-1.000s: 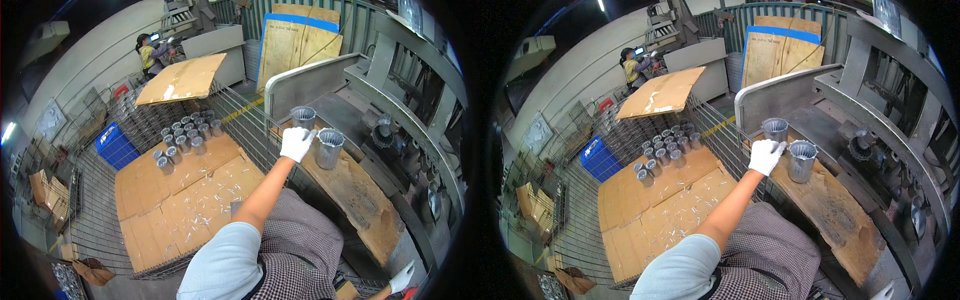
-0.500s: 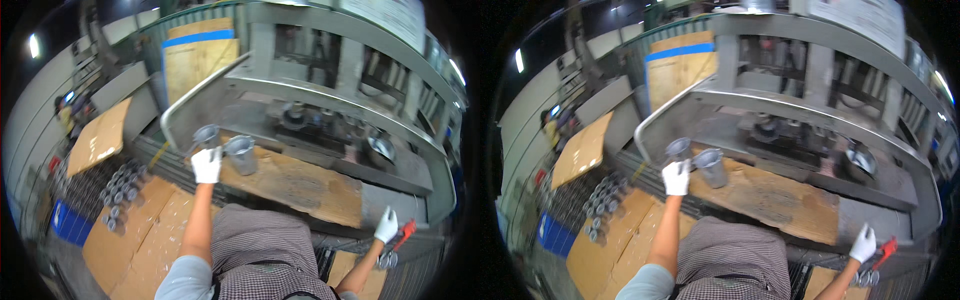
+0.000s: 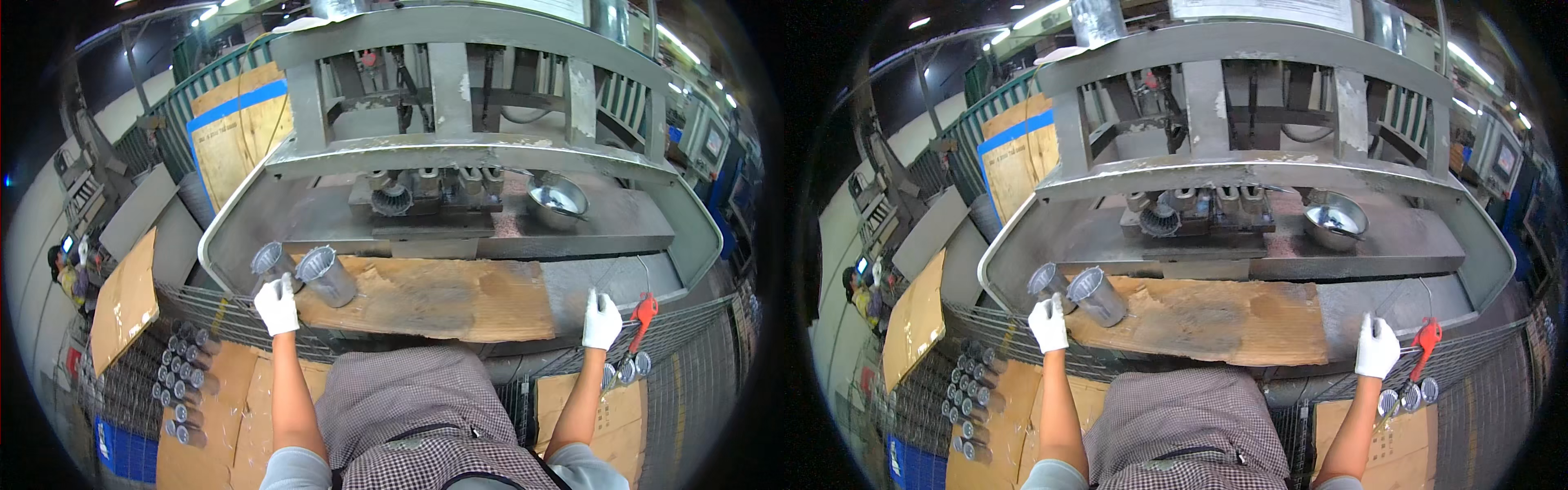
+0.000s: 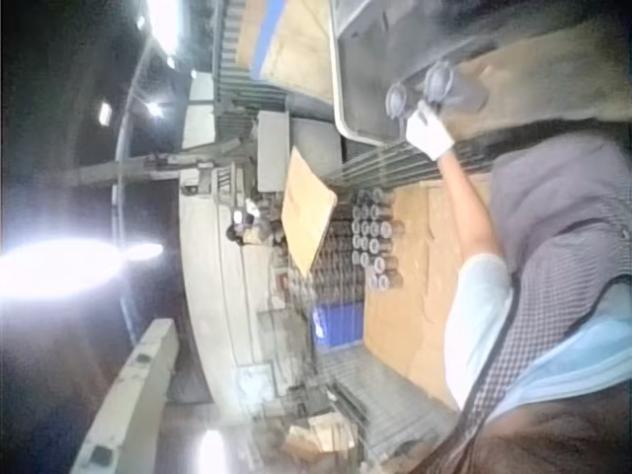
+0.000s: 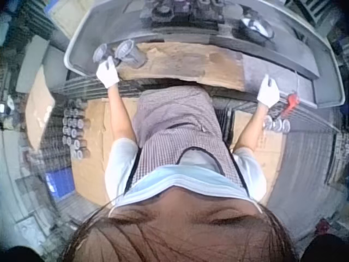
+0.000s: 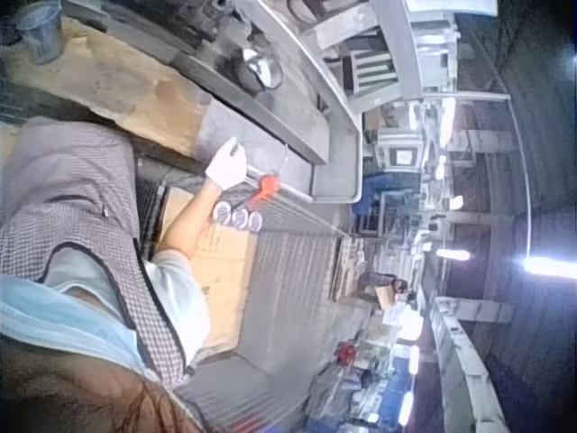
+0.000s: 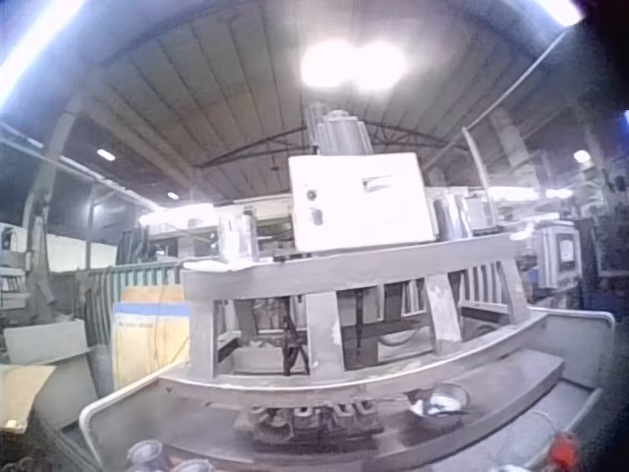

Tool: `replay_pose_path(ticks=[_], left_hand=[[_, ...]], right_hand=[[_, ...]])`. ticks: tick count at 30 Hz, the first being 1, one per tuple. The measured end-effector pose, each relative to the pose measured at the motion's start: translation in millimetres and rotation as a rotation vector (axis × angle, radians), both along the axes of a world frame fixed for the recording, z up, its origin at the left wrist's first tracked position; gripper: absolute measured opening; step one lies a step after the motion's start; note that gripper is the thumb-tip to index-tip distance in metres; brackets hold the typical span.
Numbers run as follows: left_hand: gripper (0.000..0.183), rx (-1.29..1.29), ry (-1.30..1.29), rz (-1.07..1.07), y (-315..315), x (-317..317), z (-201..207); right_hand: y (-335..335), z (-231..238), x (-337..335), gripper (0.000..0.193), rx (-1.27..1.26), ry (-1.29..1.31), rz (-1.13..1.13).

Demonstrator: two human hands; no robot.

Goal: The person cleans cast metal parts with a compressed air gun, then sorts them onto a cardboard sheet inside a metal crate.

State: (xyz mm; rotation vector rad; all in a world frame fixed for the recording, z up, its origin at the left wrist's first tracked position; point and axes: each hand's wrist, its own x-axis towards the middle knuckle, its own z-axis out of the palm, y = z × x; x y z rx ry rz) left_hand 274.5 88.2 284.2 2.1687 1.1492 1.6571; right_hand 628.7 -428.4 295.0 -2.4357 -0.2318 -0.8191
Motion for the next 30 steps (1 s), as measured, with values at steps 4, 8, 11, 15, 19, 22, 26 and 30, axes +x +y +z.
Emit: replay_pose_path(ticks=[4,8,11,15,19,22,26,30], left_hand=[[0.029,0.002,0.031,-0.006,-3.5,-1.4,0.8],[0.03,0.04,0.05,0.0,-4.0,-0.6,1.3],[0.026,0.034,0.017,-0.003,-5.5,1.1,2.1],[0.026,0.014,0.045,0.013,-3.5,-0.7,0.3],[0.026,0.05,0.051,0.017,-1.6,-0.6,-1.2],[0.026,0.064,0.053,0.022,-2.1,0.1,-1.6],[0.027,0.061,0.06,0.033,-4.4,0.0,0.5],[0.026,0.085,0.06,0.025,-6.4,0.2,3.2]], right_hand=[[2.4,5.3,-5.7,0.039,0.017,0.024,-0.032],[-0.1,0.3,-2.2,0.038,0.016,-0.034,-0.027],[1.7,3.1,-4.3,0.038,0.021,-0.023,-0.025],[3.5,3.2,-5.2,0.038,0.032,-0.014,-0.024],[3.4,1.0,-4.8,0.039,0.024,-0.03,-0.033],[2.2,-1.5,-4.2,0.04,0.017,-0.041,-0.035],[2.1,-1.4,-3.8,0.039,-0.002,-0.001,-0.039],[1.4,-4.5,-2.0,0.04,-0.002,-0.024,-0.039]])
